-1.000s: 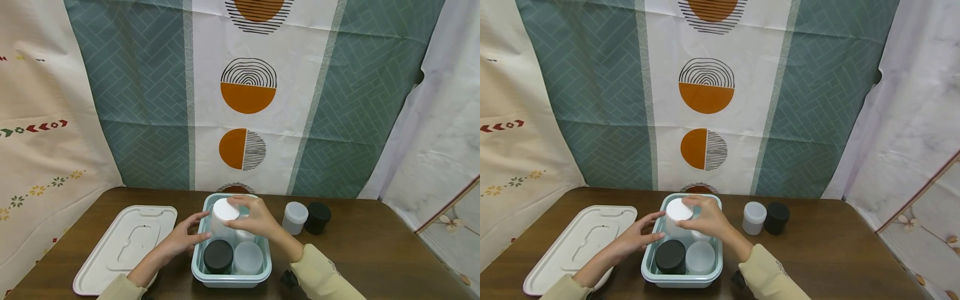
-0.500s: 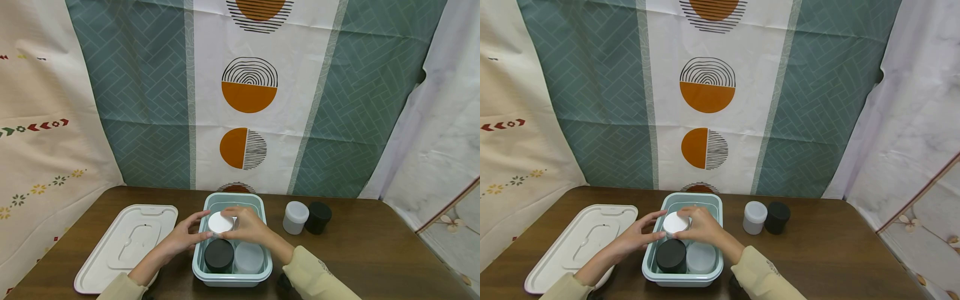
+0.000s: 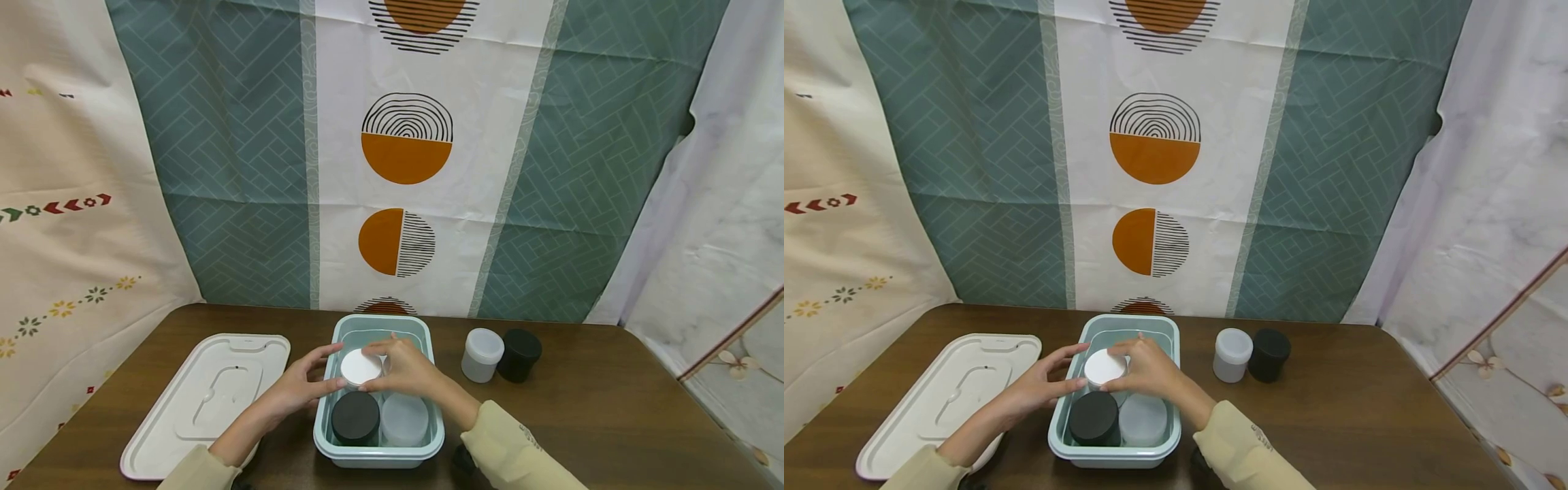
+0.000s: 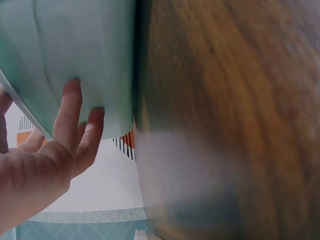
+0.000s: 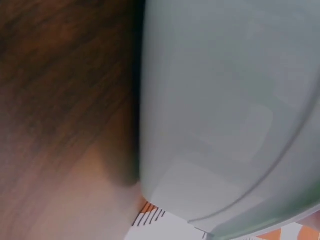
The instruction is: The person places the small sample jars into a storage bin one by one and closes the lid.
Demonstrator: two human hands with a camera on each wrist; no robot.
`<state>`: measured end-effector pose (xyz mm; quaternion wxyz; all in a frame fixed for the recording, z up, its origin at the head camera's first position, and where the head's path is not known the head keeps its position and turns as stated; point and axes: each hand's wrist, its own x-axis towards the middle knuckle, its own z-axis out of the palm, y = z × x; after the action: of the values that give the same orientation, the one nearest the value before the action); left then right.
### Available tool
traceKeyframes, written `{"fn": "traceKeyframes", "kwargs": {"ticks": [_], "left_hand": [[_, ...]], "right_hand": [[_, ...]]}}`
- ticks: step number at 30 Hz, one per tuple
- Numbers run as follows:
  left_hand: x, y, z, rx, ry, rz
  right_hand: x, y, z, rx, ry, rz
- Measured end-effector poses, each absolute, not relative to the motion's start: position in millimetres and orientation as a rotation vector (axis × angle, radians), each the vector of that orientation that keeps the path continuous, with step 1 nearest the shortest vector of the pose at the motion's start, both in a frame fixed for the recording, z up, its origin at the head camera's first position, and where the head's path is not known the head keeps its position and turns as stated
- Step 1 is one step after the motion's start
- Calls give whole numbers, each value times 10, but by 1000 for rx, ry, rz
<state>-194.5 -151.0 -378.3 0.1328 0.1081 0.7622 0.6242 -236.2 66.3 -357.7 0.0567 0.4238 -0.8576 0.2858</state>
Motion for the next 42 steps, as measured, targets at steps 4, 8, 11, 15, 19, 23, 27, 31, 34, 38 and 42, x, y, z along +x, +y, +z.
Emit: {"fn": "traceKeyframes", "kwargs": {"ticks": [4,8,11,15,19,23,27,31,34,38,42], "left_hand": [[-1942,-1500,-3781,306,2221,1813],[-1939,-1491,-3777,290,2232,1813],[-1938,-1488,-3773,283,2233,1813],[-1937,-1488,-3773,275,2242,1810],[-1935,-1494,-3778,275,2250,1806],[-1933,-1499,-3784,282,2256,1803],[-1935,-1502,-3790,281,2262,1800],[-1937,-1505,-3794,280,2259,1800],[-1937,-1506,-3792,277,2255,1802],[-1937,-1502,-3785,270,2255,1802],[-1939,-1496,-3779,262,2258,1797]], "right_hand": [[-2350,699,-3559,1293,-2612,875],[-2322,802,-3534,1248,-2623,987],[-2296,921,-3496,1201,-2609,1049],[-2278,1088,-3442,1158,-2565,1057],[-2287,1277,-3402,1090,-2540,1042],[-2299,1501,-3354,975,-2548,1050],[-2340,1748,-3322,882,-2552,1111],[-2401,2001,-3332,824,-2551,1193],[-2425,2170,-3347,786,-2557,1184],[-2428,2371,-3363,709,-2576,1165],[-2430,2546,-3387,630,-2588,1171]]}}
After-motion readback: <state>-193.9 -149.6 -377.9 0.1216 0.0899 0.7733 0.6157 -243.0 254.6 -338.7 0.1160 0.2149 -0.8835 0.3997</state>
